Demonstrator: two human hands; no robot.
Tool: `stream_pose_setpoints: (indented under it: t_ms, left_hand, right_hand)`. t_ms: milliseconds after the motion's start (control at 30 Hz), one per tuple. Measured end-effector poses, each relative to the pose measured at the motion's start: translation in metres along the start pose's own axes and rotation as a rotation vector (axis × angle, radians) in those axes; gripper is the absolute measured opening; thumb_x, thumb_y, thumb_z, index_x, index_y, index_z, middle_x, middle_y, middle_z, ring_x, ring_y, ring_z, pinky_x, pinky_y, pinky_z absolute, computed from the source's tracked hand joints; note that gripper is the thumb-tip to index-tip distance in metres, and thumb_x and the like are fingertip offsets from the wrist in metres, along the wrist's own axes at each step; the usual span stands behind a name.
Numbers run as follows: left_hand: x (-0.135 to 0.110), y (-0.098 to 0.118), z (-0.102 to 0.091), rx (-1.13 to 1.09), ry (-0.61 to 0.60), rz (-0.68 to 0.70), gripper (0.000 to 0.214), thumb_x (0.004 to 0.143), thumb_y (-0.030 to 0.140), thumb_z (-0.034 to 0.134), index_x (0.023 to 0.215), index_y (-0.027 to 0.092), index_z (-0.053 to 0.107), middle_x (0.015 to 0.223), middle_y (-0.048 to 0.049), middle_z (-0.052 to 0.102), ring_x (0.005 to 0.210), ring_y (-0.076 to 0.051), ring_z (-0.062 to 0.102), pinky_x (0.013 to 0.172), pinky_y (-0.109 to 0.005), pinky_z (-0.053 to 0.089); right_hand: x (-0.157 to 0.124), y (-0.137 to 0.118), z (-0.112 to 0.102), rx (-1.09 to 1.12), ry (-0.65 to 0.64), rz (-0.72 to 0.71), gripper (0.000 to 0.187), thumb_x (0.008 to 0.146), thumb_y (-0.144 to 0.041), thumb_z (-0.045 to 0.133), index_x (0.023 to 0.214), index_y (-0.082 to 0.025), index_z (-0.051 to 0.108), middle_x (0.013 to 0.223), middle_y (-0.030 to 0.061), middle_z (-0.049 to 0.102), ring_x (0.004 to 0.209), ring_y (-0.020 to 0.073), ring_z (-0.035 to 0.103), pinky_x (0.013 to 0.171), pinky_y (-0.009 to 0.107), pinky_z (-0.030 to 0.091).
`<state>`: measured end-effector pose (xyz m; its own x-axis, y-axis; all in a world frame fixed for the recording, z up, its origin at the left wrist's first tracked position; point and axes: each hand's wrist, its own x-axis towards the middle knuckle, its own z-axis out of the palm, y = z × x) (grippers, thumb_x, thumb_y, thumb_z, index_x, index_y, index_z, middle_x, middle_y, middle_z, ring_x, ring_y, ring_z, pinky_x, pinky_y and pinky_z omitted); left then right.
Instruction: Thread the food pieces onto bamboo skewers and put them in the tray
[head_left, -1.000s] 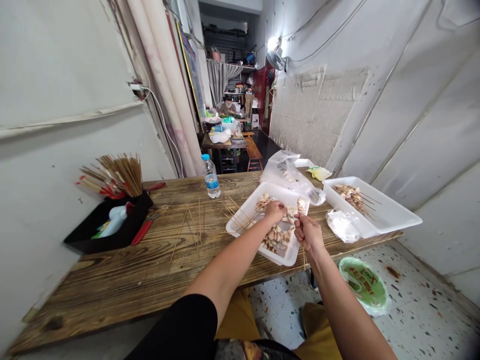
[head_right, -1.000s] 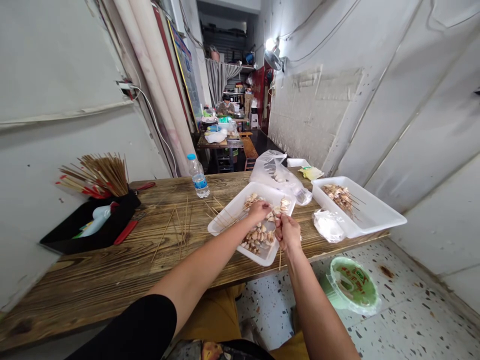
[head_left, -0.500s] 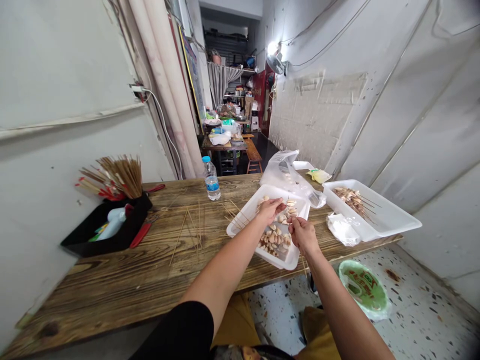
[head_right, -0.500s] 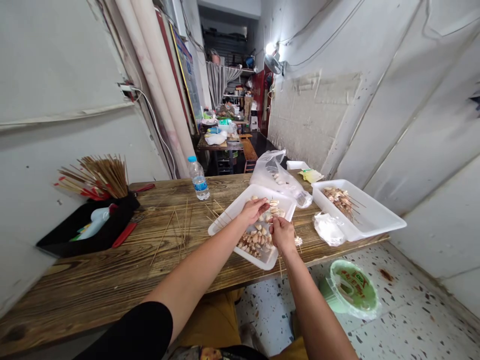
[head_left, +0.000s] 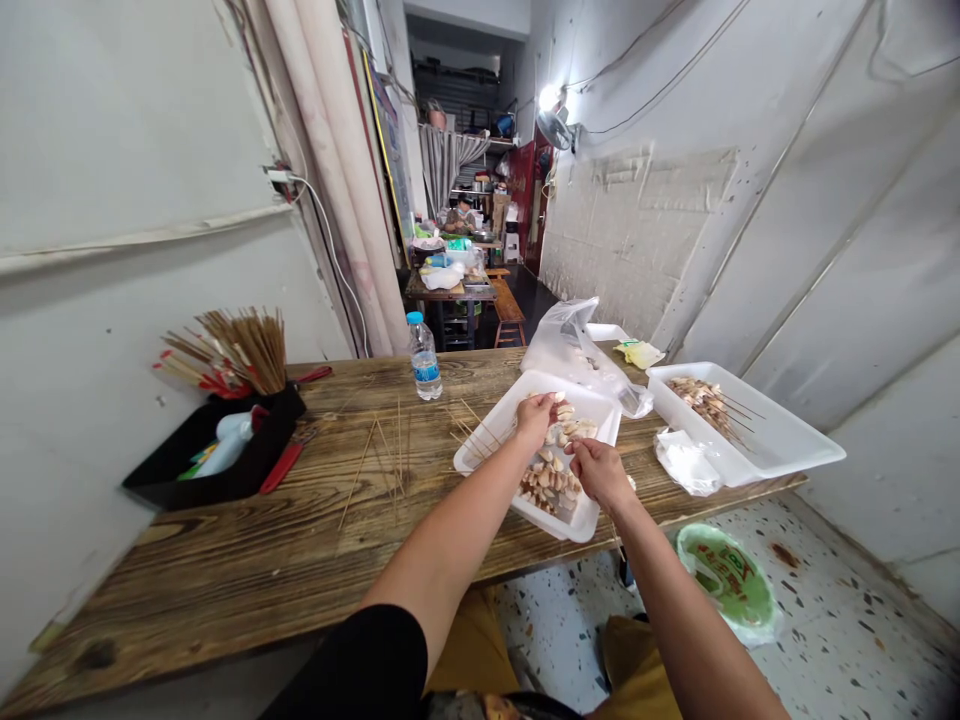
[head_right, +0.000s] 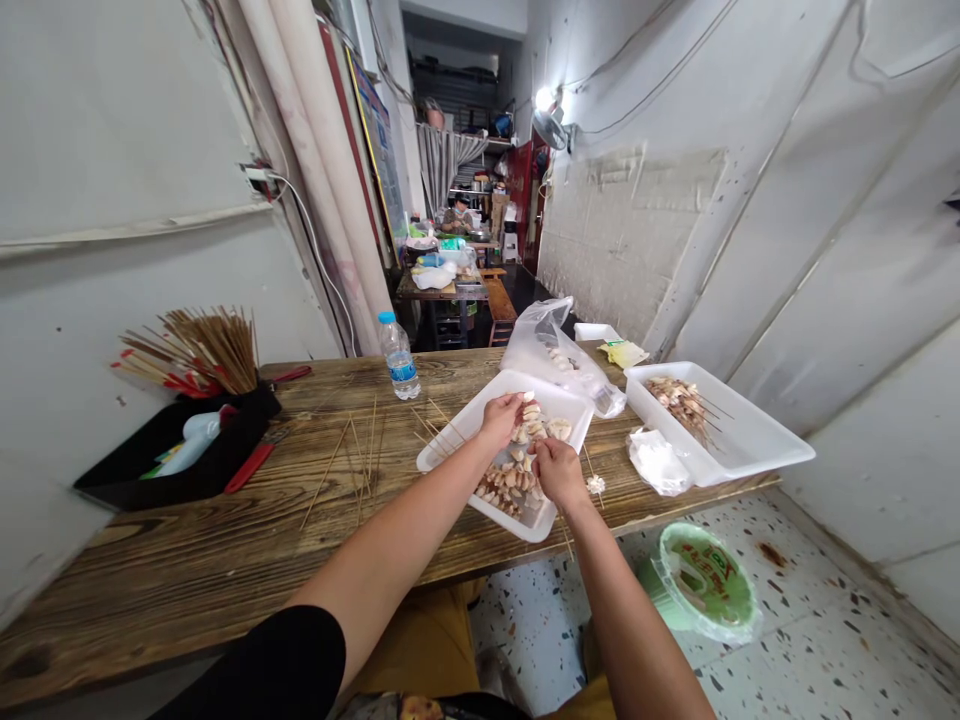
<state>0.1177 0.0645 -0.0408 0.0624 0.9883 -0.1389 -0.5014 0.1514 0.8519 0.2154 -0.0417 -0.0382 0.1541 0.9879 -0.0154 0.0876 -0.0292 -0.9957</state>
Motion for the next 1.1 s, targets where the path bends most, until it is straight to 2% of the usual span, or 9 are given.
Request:
stream_pose_setpoints:
  t_ms: [133,233,300,467,667,800,933,1100]
  left_hand:
    - [0.000,0.000,-0.002,0.014,-0.035,0.066,0.012,0.087,0.017,0.055,0.090,0.011,0.065,0.073,-0.0049,0.070,0.067,-0.013,0.067,0.072,-0.027,0.054]
    - [0.003,-0.003,-0.003,-0.001,0.000,0.118,0.003,0.084,0.016,0.059,0.086,0.014,0.059,0.070,-0.0028,0.069,0.066,-0.014,0.067,0.069,-0.029,0.055]
    - [0.005,-0.005,-0.004,0.002,0.016,0.149,0.008,0.082,0.018,0.063,0.083,0.015,0.056,0.068,-0.0020,0.068,0.065,-0.014,0.067,0.068,-0.029,0.055]
    - [0.011,-0.011,-0.007,0.081,-0.031,0.210,0.009,0.080,0.017,0.065,0.082,0.016,0.056,0.075,-0.0039,0.071,0.070,-0.015,0.069,0.070,-0.029,0.056]
    - [0.018,-0.017,-0.011,0.246,-0.029,0.332,0.008,0.078,0.016,0.065,0.082,0.017,0.058,0.074,-0.0031,0.070,0.067,-0.015,0.069,0.067,-0.028,0.056]
    - [0.020,-0.017,-0.012,0.227,-0.043,0.335,0.006,0.079,0.015,0.062,0.083,0.017,0.058,0.074,-0.0027,0.070,0.072,-0.016,0.070,0.069,-0.028,0.056]
    - [0.017,-0.013,-0.011,0.227,-0.016,0.323,0.006,0.080,0.012,0.058,0.082,0.017,0.057,0.071,-0.0023,0.069,0.069,-0.016,0.070,0.063,-0.026,0.054]
    - [0.012,-0.007,-0.009,0.130,-0.047,0.273,0.011,0.076,0.012,0.063,0.084,0.017,0.057,0.072,-0.0016,0.069,0.072,-0.017,0.071,0.064,-0.025,0.054]
  right_hand:
    - [0.003,0.001,0.001,-0.107,0.009,-0.002,0.020,0.080,-0.031,0.053,0.067,-0.019,0.063,0.039,-0.0067,0.047,0.028,0.0064,0.027,0.033,0.020,0.017]
    - [0.003,-0.001,0.002,-0.160,0.007,0.000,0.021,0.082,-0.030,0.048,0.070,-0.019,0.062,0.039,-0.0072,0.046,0.029,0.0069,0.027,0.034,0.020,0.019]
    - [0.002,-0.004,0.002,-0.189,-0.001,0.016,0.022,0.084,-0.029,0.045,0.072,-0.019,0.060,0.040,-0.0076,0.044,0.029,0.0071,0.027,0.034,0.021,0.020]
    - [0.000,-0.010,0.002,-0.197,0.004,0.084,0.022,0.086,-0.029,0.041,0.075,-0.019,0.057,0.041,-0.0082,0.043,0.028,0.0078,0.026,0.033,0.022,0.018]
    - [-0.001,-0.012,0.003,-0.168,0.014,0.119,0.022,0.085,-0.028,0.041,0.079,-0.018,0.059,0.042,-0.0080,0.043,0.028,0.0084,0.026,0.033,0.023,0.018]
    - [-0.001,-0.013,0.003,-0.142,0.001,0.141,0.020,0.086,-0.027,0.042,0.079,-0.018,0.059,0.042,-0.0081,0.043,0.028,0.0081,0.026,0.031,0.023,0.017]
    - [-0.001,-0.014,0.003,-0.123,-0.007,0.155,0.019,0.086,-0.026,0.042,0.078,-0.018,0.058,0.041,-0.0086,0.042,0.027,0.0076,0.024,0.030,0.022,0.015]
    - [0.001,-0.013,0.002,-0.125,-0.028,0.161,0.019,0.086,-0.027,0.043,0.080,-0.018,0.058,0.041,-0.0088,0.043,0.026,0.0072,0.024,0.031,0.022,0.014]
